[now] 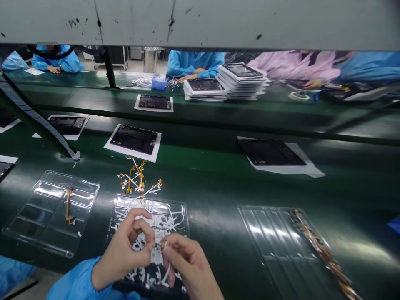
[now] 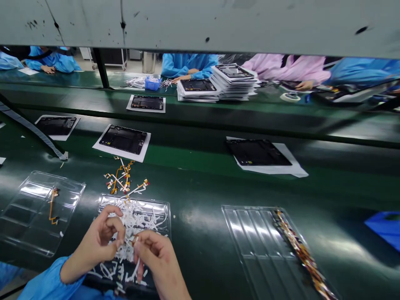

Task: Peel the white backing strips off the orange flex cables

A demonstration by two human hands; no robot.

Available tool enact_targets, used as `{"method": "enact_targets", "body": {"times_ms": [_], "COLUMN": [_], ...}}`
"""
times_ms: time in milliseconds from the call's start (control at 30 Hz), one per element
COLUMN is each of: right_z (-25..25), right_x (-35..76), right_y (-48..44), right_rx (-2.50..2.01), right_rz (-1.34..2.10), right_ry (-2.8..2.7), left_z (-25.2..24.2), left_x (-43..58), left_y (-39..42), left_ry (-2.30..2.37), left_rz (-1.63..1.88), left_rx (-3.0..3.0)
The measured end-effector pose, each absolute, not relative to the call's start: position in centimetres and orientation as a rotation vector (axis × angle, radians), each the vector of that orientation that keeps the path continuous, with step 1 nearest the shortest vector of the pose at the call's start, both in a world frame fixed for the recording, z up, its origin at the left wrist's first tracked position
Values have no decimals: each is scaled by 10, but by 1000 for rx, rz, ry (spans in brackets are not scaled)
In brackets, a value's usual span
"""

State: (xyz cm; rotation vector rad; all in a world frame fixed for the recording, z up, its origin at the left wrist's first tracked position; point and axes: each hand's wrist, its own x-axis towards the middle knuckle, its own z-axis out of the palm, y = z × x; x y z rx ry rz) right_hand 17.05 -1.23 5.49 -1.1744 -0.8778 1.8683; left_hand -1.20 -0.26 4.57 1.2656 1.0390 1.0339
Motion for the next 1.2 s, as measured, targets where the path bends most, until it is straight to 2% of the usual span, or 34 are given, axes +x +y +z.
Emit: {"method": "enact_targets", "body": {"times_ms": [100, 333, 700, 800, 1033, 1100, 1200], "right_z": [48, 45, 59, 57, 46, 43, 39], "right_x": [172, 161, 155, 156, 167, 168, 167], "right_y": [-7, -12, -20, -19, -10, -8, -8], "right_rx": [-1215, -1338, -1389, -1379, -1046, -1006, -1084], "right_rz": [1807, 1463, 1210, 1303, 2046, 2093, 1988], "right_ry": [-834, -1146, -1343, -1286, -746, -649, -687], "left_z": [42, 41, 47, 48, 39, 30, 18], "left_x": [-14, -9, -5, -7, -5, -5, -8], "left_y": [1, -12, -12, -11, -5, -2, 2], "left_ry": [1054, 1372, 1357, 1316, 997, 923, 898], "left_rz": [1016, 1116, 1166, 1143, 1018, 1030, 1047], "left_rx": [1197, 1652, 1919, 1818, 1117, 1012, 1014]}}
